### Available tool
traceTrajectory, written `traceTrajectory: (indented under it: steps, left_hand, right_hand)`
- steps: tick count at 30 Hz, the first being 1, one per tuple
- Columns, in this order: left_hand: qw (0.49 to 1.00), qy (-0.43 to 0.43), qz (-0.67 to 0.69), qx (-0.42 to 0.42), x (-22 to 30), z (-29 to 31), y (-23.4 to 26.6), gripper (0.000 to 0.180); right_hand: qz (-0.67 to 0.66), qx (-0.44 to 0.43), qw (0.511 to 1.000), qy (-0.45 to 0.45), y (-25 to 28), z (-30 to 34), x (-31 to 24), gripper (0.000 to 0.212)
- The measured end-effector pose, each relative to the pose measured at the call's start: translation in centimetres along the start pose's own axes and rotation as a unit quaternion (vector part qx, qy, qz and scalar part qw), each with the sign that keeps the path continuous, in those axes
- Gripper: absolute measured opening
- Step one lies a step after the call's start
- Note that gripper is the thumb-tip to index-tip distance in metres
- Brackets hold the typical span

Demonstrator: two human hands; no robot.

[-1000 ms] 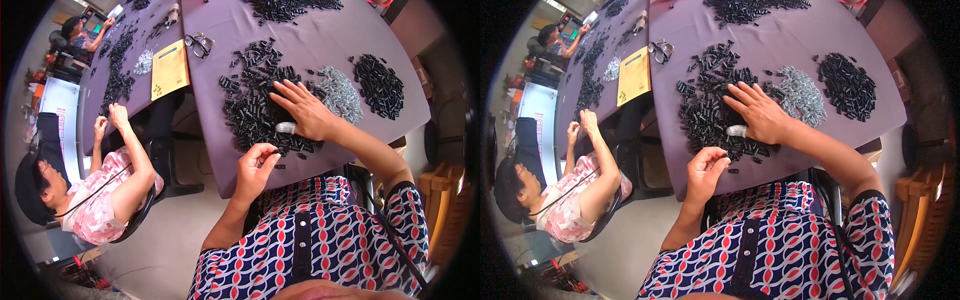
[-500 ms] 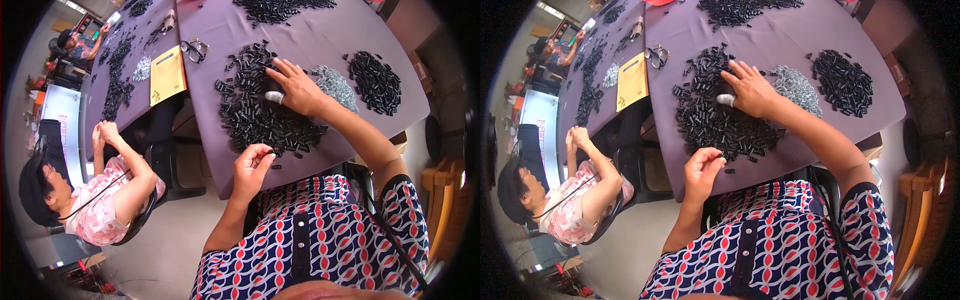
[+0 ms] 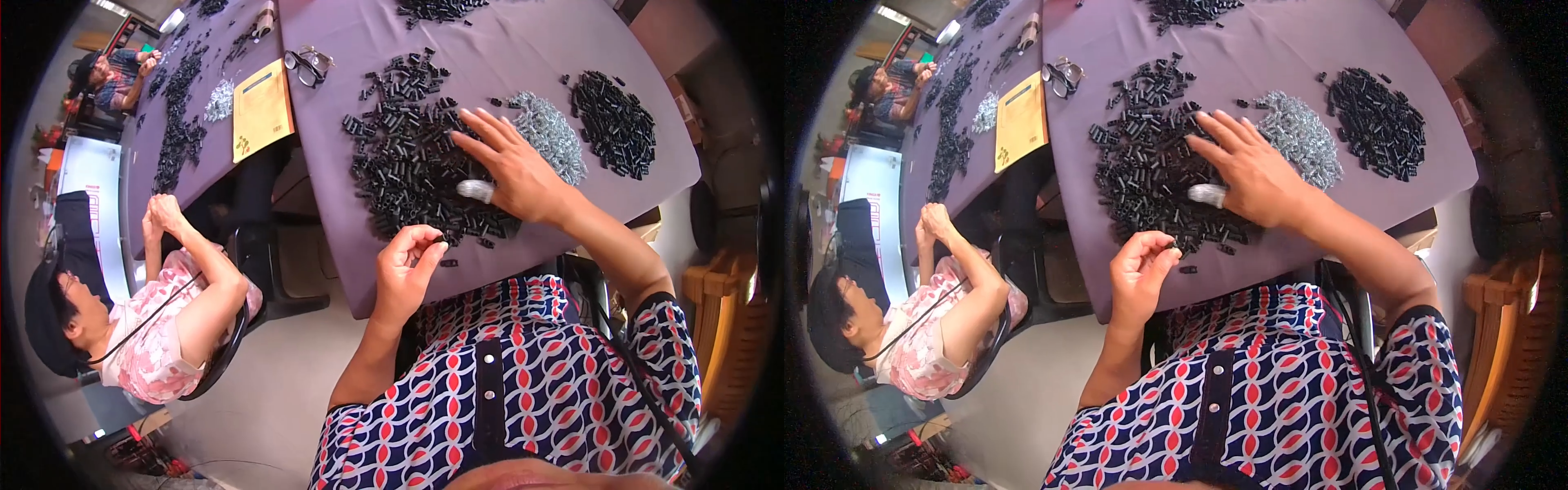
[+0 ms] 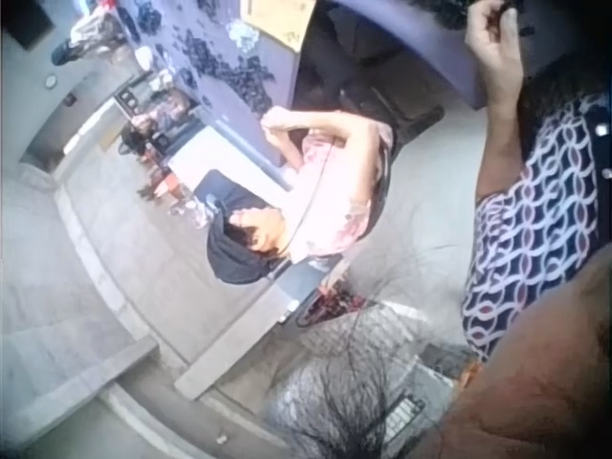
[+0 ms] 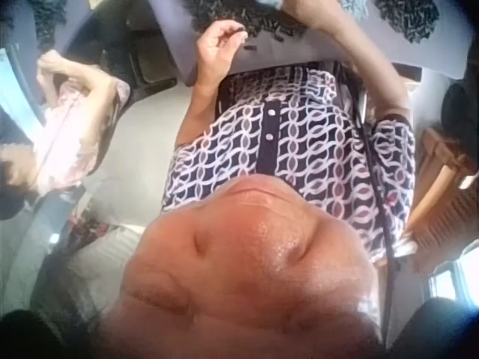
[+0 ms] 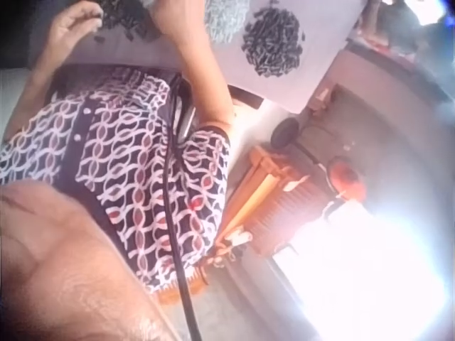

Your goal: Sorting and assembling small hardware components at a workbench.

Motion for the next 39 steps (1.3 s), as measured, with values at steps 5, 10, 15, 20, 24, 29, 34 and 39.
traceTrajectory:
  steps: [5,10,15,20,24,29,34,39]
  left_hand:
    - [1.000,-0.003,0.010,-0.004,0.1,-0.3,-0.3,0.014]
    - [1.000,-0.010,0.001,-0.007,0.1,-0.2,-0.5,0.014]
    - [1.000,-0.004,-0.010,0.004,-0.1,0.1,-0.5,0.015]
    - [1.000,-0.011,-0.005,0.010,-0.3,0.2,-0.3,0.015]
    - [1.000,-0.016,-0.025,0.012,-0.2,0.1,-0.1,0.015]
    - [0.999,-0.005,-0.025,0.023,0.0,0.3,-0.1,0.015]
    - [0.998,0.004,-0.034,0.049,0.6,0.5,0.2,0.015]
    - [0.985,-0.125,-0.040,0.114,5.3,-1.3,3.5,0.007]
  right_hand:
    - [0.060,-0.066,0.996,-0.020,-1.8,3.4,0.6,0.081]
    - [0.026,-0.016,0.999,0.010,-3.8,1.0,-1.0,0.081]
    - [0.003,0.004,1.000,0.028,-4.0,-0.7,-2.3,0.072]
    - [-0.041,0.050,0.998,0.012,-0.9,-0.8,0.6,0.065]
    - [-0.069,0.111,0.987,-0.091,1.4,-5.3,7.7,0.051]
    - [-0.218,-0.005,0.972,-0.084,0.0,-12.9,9.4,0.046]
    - [-0.125,0.039,0.991,-0.006,-4.6,-17.8,6.7,0.053]
    - [-0.056,0.062,0.994,0.069,-5.1,-18.4,5.7,0.049]
Point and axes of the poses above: each hand's wrist, its own z-axis away from the middle knuckle, its own y-axis out of the back of the hand, x = y × z, the point moved 6 cm from there along -z, towards the middle knuckle, and after that the axes turned 14 degrees about -y, right-handed, at the moved point
